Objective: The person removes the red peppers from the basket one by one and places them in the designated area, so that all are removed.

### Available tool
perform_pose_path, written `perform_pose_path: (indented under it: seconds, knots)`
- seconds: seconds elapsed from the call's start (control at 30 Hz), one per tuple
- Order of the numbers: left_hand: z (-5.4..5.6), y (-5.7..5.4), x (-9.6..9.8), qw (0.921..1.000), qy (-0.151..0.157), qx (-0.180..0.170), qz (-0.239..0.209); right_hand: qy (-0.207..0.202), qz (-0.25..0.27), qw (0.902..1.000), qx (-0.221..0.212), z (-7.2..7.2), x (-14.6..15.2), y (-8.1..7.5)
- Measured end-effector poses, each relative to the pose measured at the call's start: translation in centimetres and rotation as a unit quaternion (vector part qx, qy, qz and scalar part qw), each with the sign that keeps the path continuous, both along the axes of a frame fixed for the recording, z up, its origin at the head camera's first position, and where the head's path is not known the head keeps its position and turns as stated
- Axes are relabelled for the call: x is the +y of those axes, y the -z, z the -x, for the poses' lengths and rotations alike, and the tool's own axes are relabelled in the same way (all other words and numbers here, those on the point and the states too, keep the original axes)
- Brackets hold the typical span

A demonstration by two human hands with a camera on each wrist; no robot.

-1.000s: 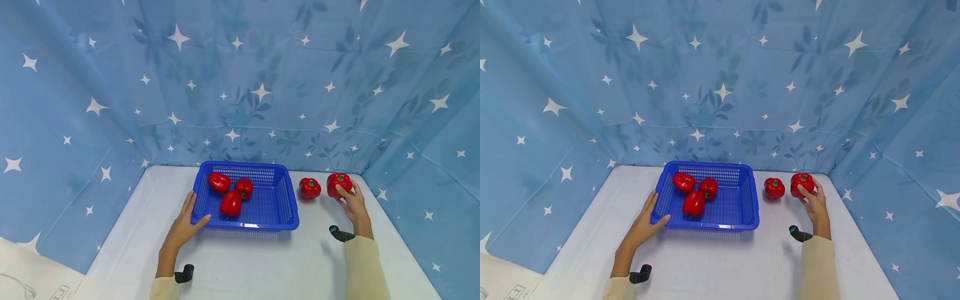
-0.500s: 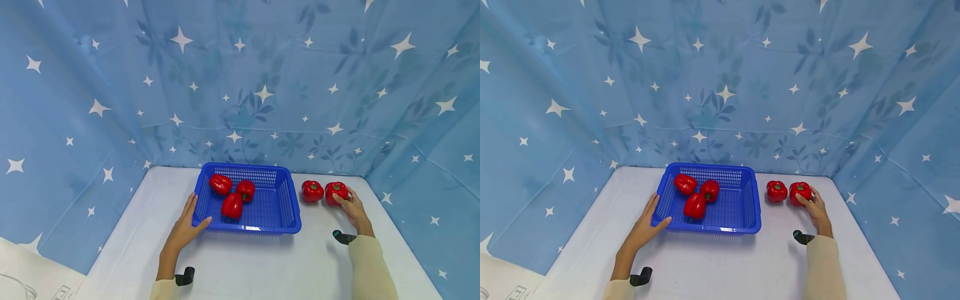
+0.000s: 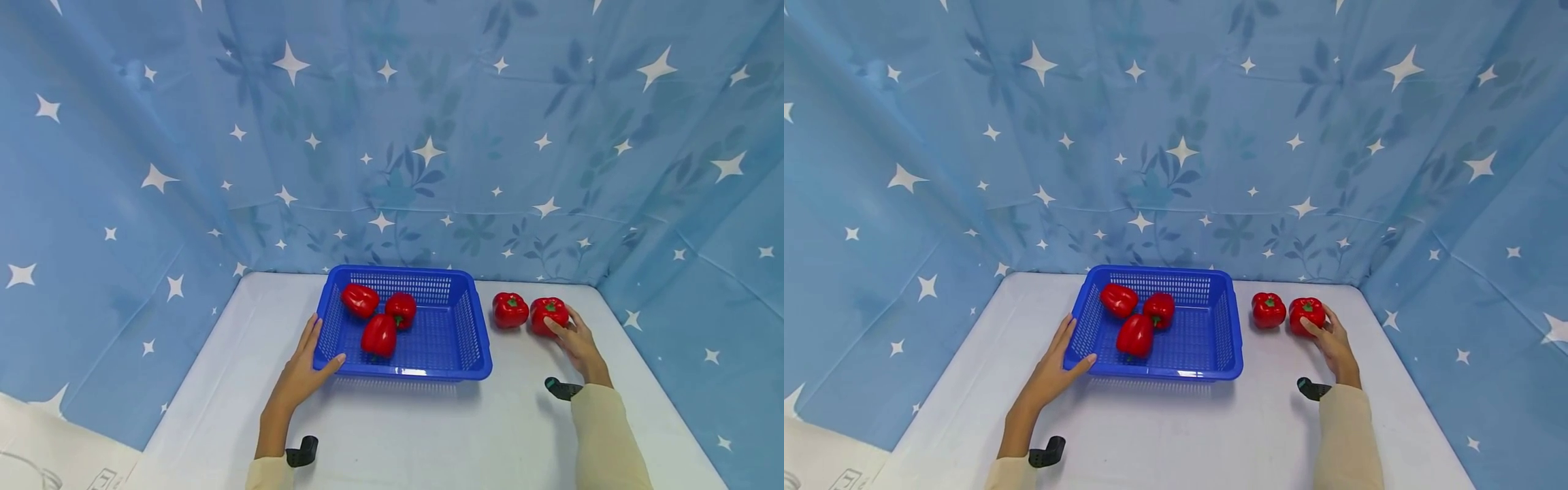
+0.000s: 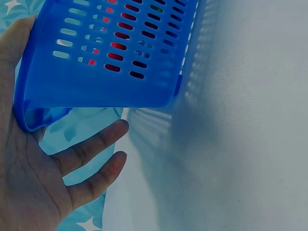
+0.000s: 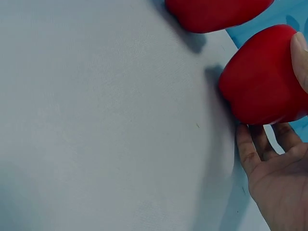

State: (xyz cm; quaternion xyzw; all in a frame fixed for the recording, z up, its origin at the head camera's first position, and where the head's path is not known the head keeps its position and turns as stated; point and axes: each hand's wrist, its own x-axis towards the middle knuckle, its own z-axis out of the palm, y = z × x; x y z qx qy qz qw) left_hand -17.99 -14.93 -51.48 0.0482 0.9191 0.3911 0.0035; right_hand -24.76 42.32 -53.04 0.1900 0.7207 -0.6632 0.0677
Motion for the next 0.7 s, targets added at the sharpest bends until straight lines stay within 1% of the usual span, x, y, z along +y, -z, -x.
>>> perform_pose_path:
  seconds: [0.17, 0.27, 0.37, 0.5, 0.7]
  knots:
    - [0.1, 0.1, -0.1, 1.0, 0.0, 0.0, 0.003, -0.022, -0.001, 0.9997, 0.007, 0.4, 0.2, 0.0]
    - [0.2, 0.1, -0.1, 1.0, -0.002, -0.002, 0.001, -0.041, -0.014, 0.999, 0.015, 0.7, 0.4, 0.0]
    - [0.2, 0.1, 0.0, 1.0, -0.002, 0.003, -0.002, -0.056, -0.027, 0.9979, 0.021, 0.9, 0.6, 0.0]
    - [0.2, 0.2, 0.0, 1.0, -0.001, 0.005, -0.001, -0.063, -0.029, 0.9974, 0.02, 1.2, 0.6, 0.2]
    - [0.2, 0.3, 0.0, 1.0, -0.002, 0.003, 0.002, -0.072, -0.017, 0.9969, 0.026, 1.6, 0.5, 0.4]
